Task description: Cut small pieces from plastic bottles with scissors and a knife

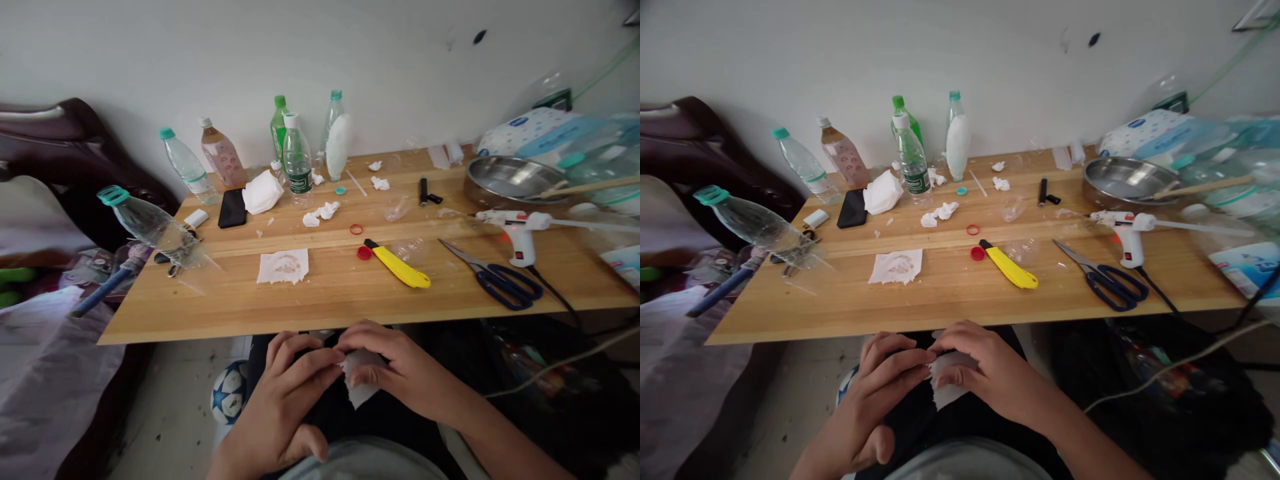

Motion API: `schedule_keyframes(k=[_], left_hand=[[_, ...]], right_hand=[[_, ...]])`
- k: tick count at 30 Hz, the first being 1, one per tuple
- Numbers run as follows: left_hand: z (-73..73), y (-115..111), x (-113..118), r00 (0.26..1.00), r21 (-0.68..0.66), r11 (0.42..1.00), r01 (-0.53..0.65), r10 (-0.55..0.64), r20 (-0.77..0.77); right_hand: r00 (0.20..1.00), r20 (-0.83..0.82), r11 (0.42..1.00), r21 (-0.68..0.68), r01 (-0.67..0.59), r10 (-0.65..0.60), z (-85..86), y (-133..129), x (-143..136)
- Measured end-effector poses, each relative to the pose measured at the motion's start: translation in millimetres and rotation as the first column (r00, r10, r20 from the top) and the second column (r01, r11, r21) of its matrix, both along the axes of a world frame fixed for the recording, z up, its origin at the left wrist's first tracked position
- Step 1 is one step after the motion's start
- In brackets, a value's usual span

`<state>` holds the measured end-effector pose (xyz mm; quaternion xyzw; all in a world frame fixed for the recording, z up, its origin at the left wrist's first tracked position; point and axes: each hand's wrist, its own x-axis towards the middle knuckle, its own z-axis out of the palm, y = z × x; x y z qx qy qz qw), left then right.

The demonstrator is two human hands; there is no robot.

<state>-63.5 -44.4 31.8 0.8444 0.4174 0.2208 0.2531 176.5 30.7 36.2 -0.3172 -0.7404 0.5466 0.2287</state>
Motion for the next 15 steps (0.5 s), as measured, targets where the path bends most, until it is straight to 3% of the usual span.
schedule_keyframes(k=[8, 15], left_hand=[[-5.2, -1.1, 1.6, 1.0, 0.029, 0.999, -0.028, 0.028, 0.006], [-2.7, -0.1, 4.6, 1.0, 0.096, 0.995, -0.021, 0.022, -0.016]], right_hand=[[0.999, -0.005, 0.999, -0.016, -0.037, 0.037, 2.3, -6.0, -4.8], [0.998, 0.016, 0.978, 0.203, -0.056, 0.054, 3.3, -8.1, -7.2]])
